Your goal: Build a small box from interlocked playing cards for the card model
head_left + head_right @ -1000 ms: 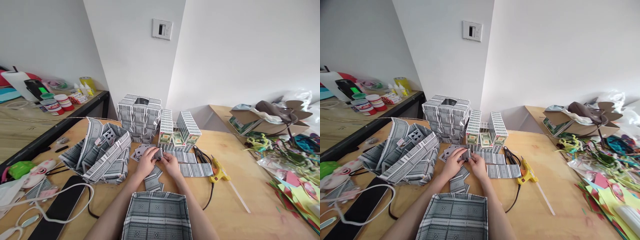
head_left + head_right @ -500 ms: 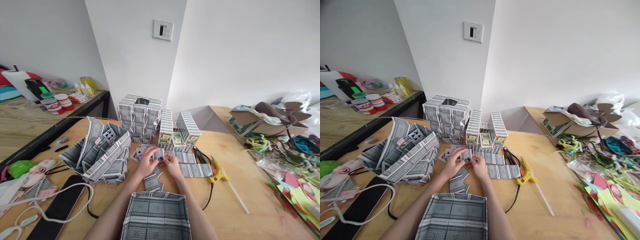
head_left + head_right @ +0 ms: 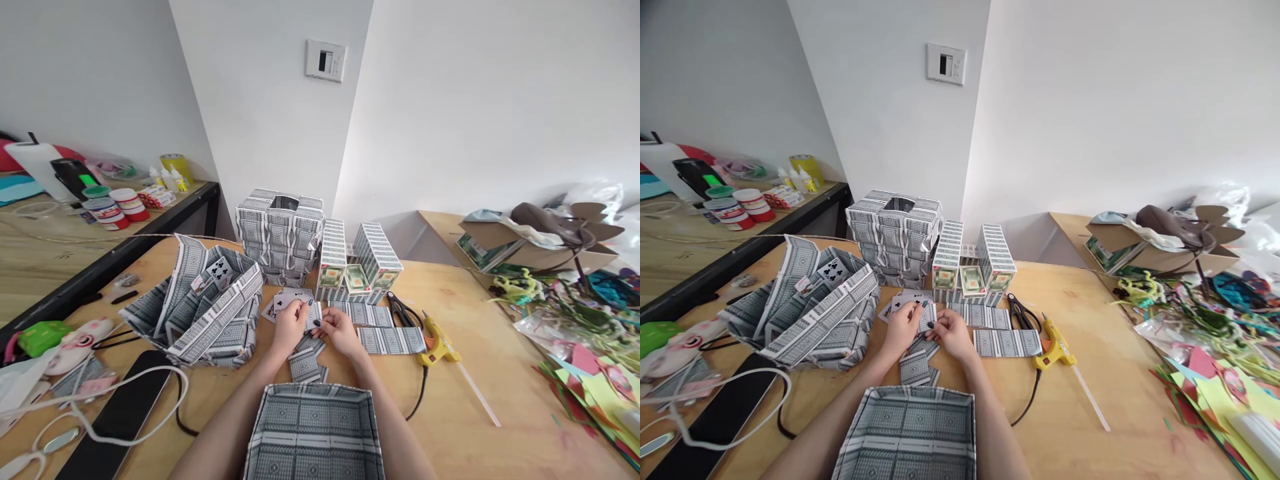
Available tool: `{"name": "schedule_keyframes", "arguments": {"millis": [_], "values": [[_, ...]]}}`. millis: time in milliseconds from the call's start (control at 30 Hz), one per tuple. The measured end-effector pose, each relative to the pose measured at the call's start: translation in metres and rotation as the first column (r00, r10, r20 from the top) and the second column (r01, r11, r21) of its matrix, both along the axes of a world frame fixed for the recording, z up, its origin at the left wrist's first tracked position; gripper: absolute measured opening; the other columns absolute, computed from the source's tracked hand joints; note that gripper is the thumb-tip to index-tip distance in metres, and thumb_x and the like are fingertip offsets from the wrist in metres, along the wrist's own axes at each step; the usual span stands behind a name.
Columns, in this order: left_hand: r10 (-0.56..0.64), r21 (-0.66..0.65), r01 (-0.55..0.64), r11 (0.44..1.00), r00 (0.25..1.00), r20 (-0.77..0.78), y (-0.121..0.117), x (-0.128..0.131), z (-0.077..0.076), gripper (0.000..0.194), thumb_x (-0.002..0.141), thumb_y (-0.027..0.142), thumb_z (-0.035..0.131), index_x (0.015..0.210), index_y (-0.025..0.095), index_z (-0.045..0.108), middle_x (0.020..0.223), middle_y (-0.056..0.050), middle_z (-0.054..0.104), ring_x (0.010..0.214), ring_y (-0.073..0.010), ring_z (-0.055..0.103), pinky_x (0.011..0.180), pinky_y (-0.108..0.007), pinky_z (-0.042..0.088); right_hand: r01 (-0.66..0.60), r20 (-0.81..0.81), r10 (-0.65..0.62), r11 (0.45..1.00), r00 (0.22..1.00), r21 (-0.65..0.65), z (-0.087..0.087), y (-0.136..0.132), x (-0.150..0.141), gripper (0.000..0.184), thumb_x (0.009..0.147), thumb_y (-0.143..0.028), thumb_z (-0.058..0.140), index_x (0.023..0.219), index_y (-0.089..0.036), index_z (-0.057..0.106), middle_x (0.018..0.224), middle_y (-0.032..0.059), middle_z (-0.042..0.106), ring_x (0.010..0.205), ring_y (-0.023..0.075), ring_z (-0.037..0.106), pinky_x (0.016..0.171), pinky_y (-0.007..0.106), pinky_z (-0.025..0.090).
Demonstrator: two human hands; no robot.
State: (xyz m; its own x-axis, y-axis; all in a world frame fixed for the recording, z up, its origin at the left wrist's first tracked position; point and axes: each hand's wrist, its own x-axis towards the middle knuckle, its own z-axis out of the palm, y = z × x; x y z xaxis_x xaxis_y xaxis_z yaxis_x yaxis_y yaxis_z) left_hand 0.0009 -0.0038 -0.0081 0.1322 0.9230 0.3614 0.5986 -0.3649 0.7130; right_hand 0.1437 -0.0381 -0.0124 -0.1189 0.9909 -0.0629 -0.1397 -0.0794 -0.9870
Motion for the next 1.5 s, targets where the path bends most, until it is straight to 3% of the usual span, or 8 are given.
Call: {"name": "schedule_keyframes", "arguments": {"millis": [133, 300, 467, 667, 967, 1100, 1333, 1500], "values": [[0.084, 0.067, -0.084, 0.994, 0.996, -0.006, 0.001, -0.004, 0.000, 0.020, 0.084, 0.030, 0.042, 0.090, 0.018, 0.056, 0.068, -0.003, 0.062, 0.059, -0.0157, 0.058, 0.056, -0.025, 0.040, 0.116, 0.000, -0.116, 0.992, 0.993, 0.049, 0.001, -0.001, -0.001, 0.035, 0.070, -0.035, 0.059, 0.097, -0.024, 0.040, 0.057, -0.0052, 0.063, 0.046, 0.0143, 0.059, 0.047, 0.024, 0.045], [0.197, 0.172, -0.195, 0.966, 0.980, 0.003, 0.004, -0.009, 0.002, 0.018, 0.079, 0.020, 0.046, 0.096, 0.018, 0.053, 0.087, -0.007, 0.062, 0.083, -0.0223, 0.059, 0.075, -0.034, 0.045, 0.318, 0.173, -0.343, 0.935, 0.923, 0.157, -0.003, -0.003, 0.004, 0.016, 0.070, -0.028, 0.050, 0.084, -0.020, 0.055, 0.048, -0.0037, 0.056, 0.039, 0.0139, 0.052, 0.041, 0.025, 0.040], [0.087, 0.179, -0.063, 0.982, 0.987, -0.132, 0.005, -0.007, 0.000, 0.039, 0.068, 0.015, 0.056, 0.106, 0.019, 0.050, 0.108, -0.010, 0.057, 0.108, -0.0293, 0.049, 0.092, -0.045, 0.039, 0.461, 0.487, -0.628, 0.777, 0.606, 0.429, -0.006, -0.005, 0.010, 0.022, 0.072, -0.026, 0.044, 0.073, -0.020, 0.065, 0.050, 0.0001, 0.056, 0.047, 0.0147, 0.049, 0.050, 0.025, 0.036], [0.064, 0.171, -0.025, 0.985, 0.973, -0.223, 0.007, -0.006, -0.008, 0.047, 0.068, 0.022, 0.060, 0.113, 0.019, 0.047, 0.116, -0.011, 0.054, 0.112, -0.0316, 0.046, 0.098, -0.049, 0.033, 0.424, 0.688, -0.699, 0.692, 0.194, 0.584, -0.006, 0.000, 0.013, 0.029, 0.077, -0.024, 0.040, 0.076, -0.019, 0.069, 0.069, 0.0073, 0.062, 0.065, 0.0197, 0.052, 0.059, 0.028, 0.035], [0.037, 0.130, -0.012, 0.991, 0.982, -0.186, 0.009, -0.009, -0.009, 0.036, 0.070, 0.017, 0.060, 0.105, 0.020, 0.051, 0.107, -0.009, 0.056, 0.103, -0.0282, 0.051, 0.090, -0.044, 0.040, 0.359, 0.638, -0.769, 0.586, -0.037, 0.727, 0.002, -0.001, 0.014, 0.020, 0.072, -0.023, 0.050, 0.066, -0.019, 0.069, 0.073, 0.0089, 0.048, 0.075, 0.0244, 0.041, 0.066, 0.036, 0.035], [0.057, 0.118, -0.044, 0.992, 0.992, -0.115, 0.007, -0.008, -0.005, 0.043, 0.067, 0.016, 0.064, 0.107, 0.020, 0.049, 0.108, -0.008, 0.054, 0.105, -0.0272, 0.050, 0.090, -0.042, 0.041, 0.363, 0.607, -0.791, 0.587, 0.071, 0.723, -0.003, -0.001, 0.014, 0.022, 0.075, -0.022, 0.046, 0.073, -0.018, 0.067, 0.070, 0.0067, 0.048, 0.074, 0.0227, 0.044, 0.068, 0.035, 0.037], [-0.036, 0.186, 0.041, 0.982, 0.999, -0.030, 0.002, -0.006, 0.009, 0.047, 0.068, 0.025, 0.067, 0.111, 0.023, 0.047, 0.111, -0.007, 0.055, 0.108, -0.0256, 0.050, 0.093, -0.042, 0.040, 0.281, 0.520, -0.567, 0.801, 0.638, 0.529, 0.001, -0.007, 0.006, 0.025, 0.082, -0.028, 0.042, 0.093, -0.018, 0.062, 0.067, 0.0035, 0.059, 0.058, 0.0156, 0.051, 0.058, 0.026, 0.040], [-0.260, 0.251, 0.272, 0.929, 0.962, -0.081, -0.002, -0.005, 0.012, 0.047, 0.071, 0.030, 0.065, 0.113, 0.024, 0.047, 0.114, -0.006, 0.055, 0.112, -0.0242, 0.047, 0.096, -0.043, 0.037, 0.231, 0.443, -0.383, 0.904, 0.811, 0.358, 0.002, -0.005, 0.002, 0.026, 0.079, -0.039, 0.051, 0.083, -0.017, 0.065, 0.064, 0.0033, 0.063, 0.056, 0.0156, 0.053, 0.055, 0.026, 0.040]]}}
